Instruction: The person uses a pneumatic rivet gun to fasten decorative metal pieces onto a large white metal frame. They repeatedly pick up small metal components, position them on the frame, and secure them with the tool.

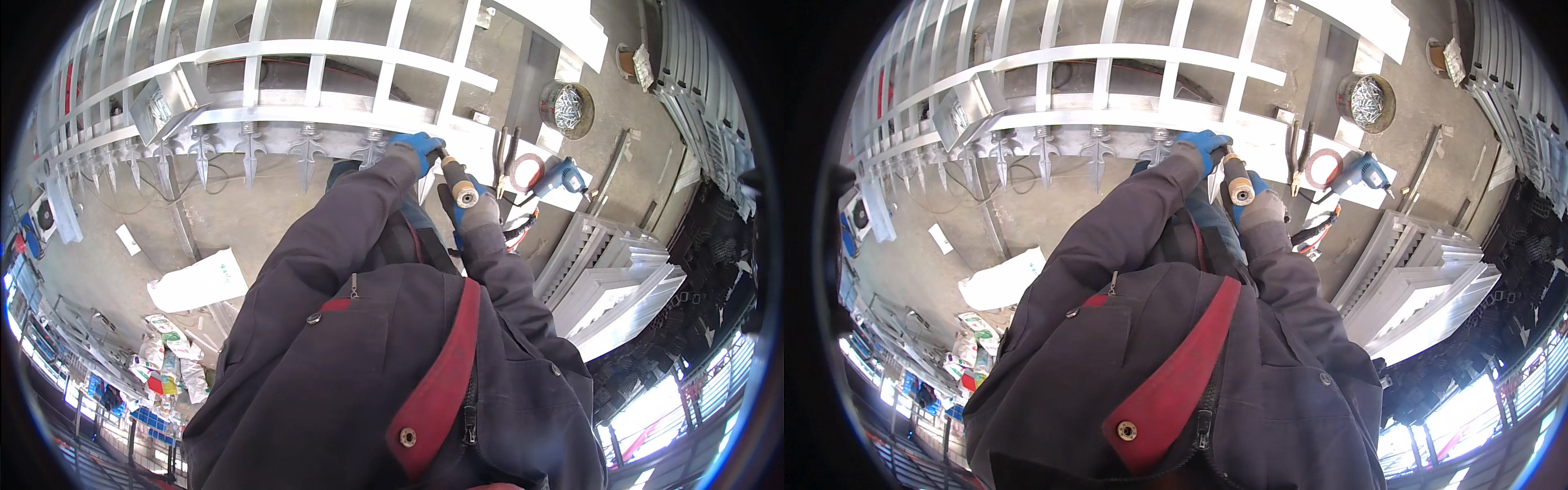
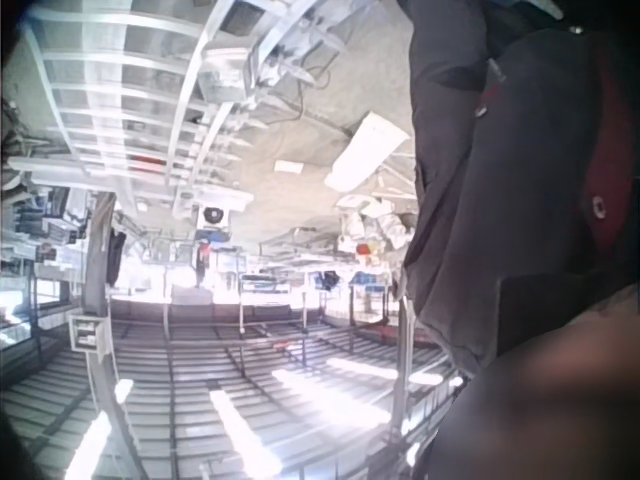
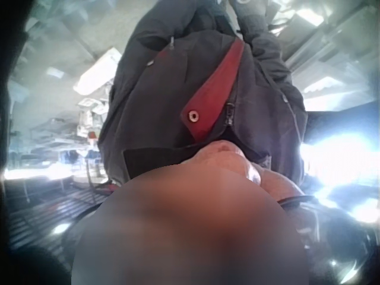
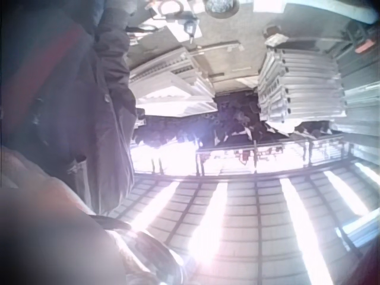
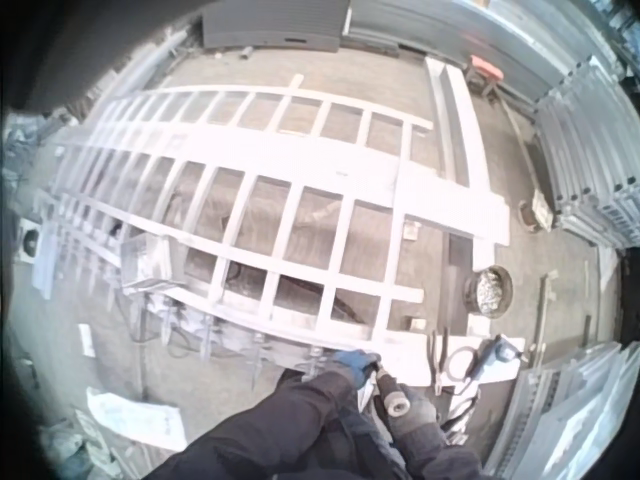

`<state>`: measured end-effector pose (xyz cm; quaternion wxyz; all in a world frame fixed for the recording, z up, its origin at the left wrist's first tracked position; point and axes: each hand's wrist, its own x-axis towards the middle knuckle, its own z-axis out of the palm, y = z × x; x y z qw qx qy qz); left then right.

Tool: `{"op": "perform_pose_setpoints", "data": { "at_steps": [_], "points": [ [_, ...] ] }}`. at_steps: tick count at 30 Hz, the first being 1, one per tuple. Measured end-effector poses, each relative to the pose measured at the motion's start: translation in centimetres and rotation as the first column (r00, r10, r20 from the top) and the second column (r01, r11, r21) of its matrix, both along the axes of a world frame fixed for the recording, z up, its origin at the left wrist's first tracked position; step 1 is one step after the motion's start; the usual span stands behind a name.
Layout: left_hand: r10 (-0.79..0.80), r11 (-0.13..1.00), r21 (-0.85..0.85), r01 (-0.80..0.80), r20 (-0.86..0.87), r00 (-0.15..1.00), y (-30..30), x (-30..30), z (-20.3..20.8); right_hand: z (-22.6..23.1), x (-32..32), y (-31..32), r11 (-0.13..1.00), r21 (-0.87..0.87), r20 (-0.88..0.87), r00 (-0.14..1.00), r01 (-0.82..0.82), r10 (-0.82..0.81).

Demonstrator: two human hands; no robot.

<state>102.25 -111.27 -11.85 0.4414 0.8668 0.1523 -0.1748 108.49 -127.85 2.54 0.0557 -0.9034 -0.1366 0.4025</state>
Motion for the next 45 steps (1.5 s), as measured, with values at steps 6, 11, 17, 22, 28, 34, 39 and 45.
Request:
{"op": "perform_pose_setpoints", "data": {
  "at_steps": [6,11,17,22,28,34,39,45],
  "points": [
    [-0.003,1.000,0.028,0.003,0.025,1.000,-0.2,0.0,-0.4,-0.9,1.4,0.4,0.997,0.019,-0.135,0.989,0.070,-0.067],
    [0.039,0.999,-0.013,-0.038,0.090,0.995,-0.3,-0.1,-1.3,-1.3,0.7,0.5,0.984,0.079,-0.076,0.985,0.158,-0.152],
    [0.234,0.968,-0.126,-0.216,0.146,0.961,-0.3,-1.6,0.8,-2.5,1.7,1.2,0.986,-0.094,-0.164,0.975,0.136,-0.150],
    [0.558,0.791,-0.251,-0.558,-0.075,0.826,-1.1,-9.4,3.3,-3.1,2.1,1.3,0.982,-0.058,-0.220,0.957,0.181,-0.189],
    [0.426,0.776,-0.358,-0.519,-0.310,0.850,-3.8,-10.8,-0.6,-3.4,1.1,1.1,0.974,-0.110,-0.155,0.964,0.200,-0.215],
    [0.169,0.746,-0.549,-0.377,-0.392,0.905,-7.3,-9.1,-4.7,-4.8,1.5,1.0,0.969,-0.034,-0.194,0.949,0.246,-0.248],
    [0.258,0.535,-0.729,-0.427,-0.340,0.904,-9.4,-9.7,-11.4,-3.9,0.3,-0.3,0.896,0.061,-0.255,0.875,0.439,-0.411],
    [0.308,0.697,-0.552,-0.457,-0.345,0.887,-9.8,-9.9,-12.7,-2.7,1.7,2.2,0.962,-0.187,-0.202,0.950,0.201,-0.238]
  ]
}}
